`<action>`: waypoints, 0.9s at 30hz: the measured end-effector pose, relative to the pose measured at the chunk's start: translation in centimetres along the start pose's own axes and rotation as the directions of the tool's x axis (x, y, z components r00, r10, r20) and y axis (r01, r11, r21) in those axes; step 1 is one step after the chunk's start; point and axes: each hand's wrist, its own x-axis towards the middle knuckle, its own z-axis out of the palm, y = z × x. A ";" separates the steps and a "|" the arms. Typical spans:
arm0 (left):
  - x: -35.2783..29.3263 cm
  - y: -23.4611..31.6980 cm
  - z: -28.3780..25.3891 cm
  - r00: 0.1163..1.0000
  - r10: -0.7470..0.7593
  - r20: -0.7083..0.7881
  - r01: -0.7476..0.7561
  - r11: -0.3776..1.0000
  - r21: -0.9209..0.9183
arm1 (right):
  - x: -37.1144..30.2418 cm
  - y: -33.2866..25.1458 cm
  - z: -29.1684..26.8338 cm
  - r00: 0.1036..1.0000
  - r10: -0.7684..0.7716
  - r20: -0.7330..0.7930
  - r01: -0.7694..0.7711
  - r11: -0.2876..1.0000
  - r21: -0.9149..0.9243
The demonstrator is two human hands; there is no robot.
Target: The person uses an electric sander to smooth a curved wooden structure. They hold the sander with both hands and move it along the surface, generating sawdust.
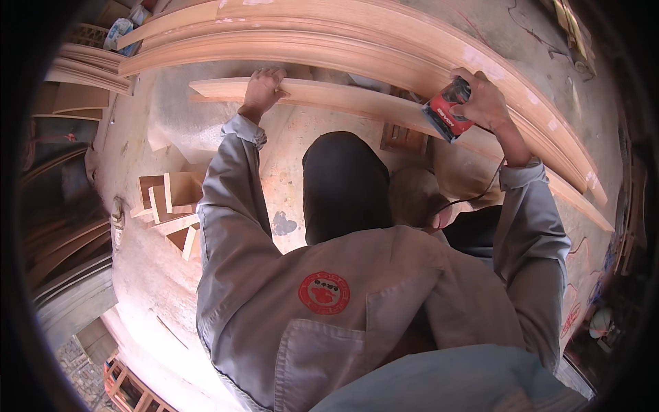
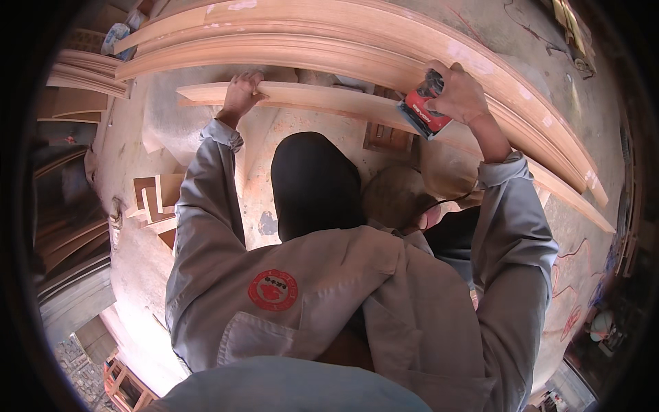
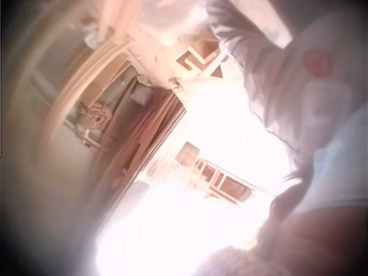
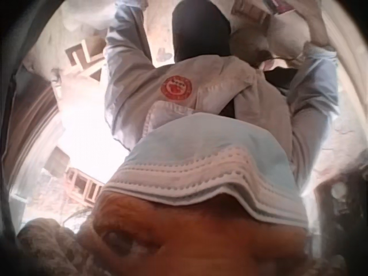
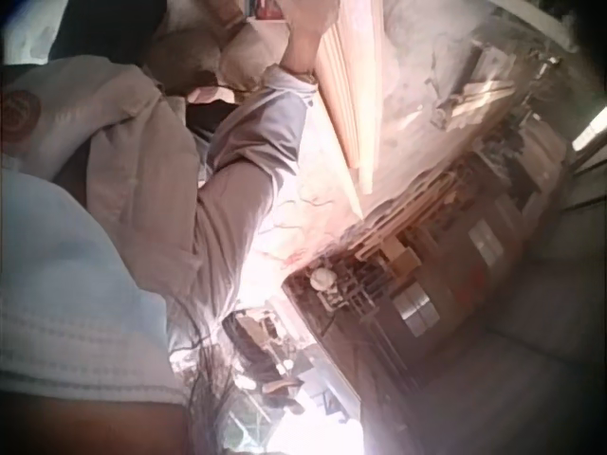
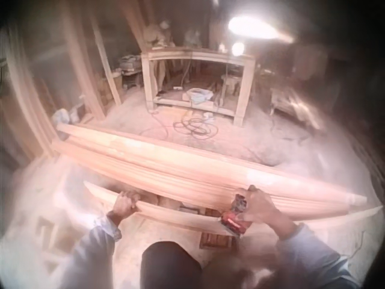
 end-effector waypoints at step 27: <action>-0.3 -0.7 0.5 0.999 -0.015 -0.038 0.015 1.000 0.008 | 2.7 -1.5 1.0 1.000 -0.024 -0.007 0.024 0.999 -0.037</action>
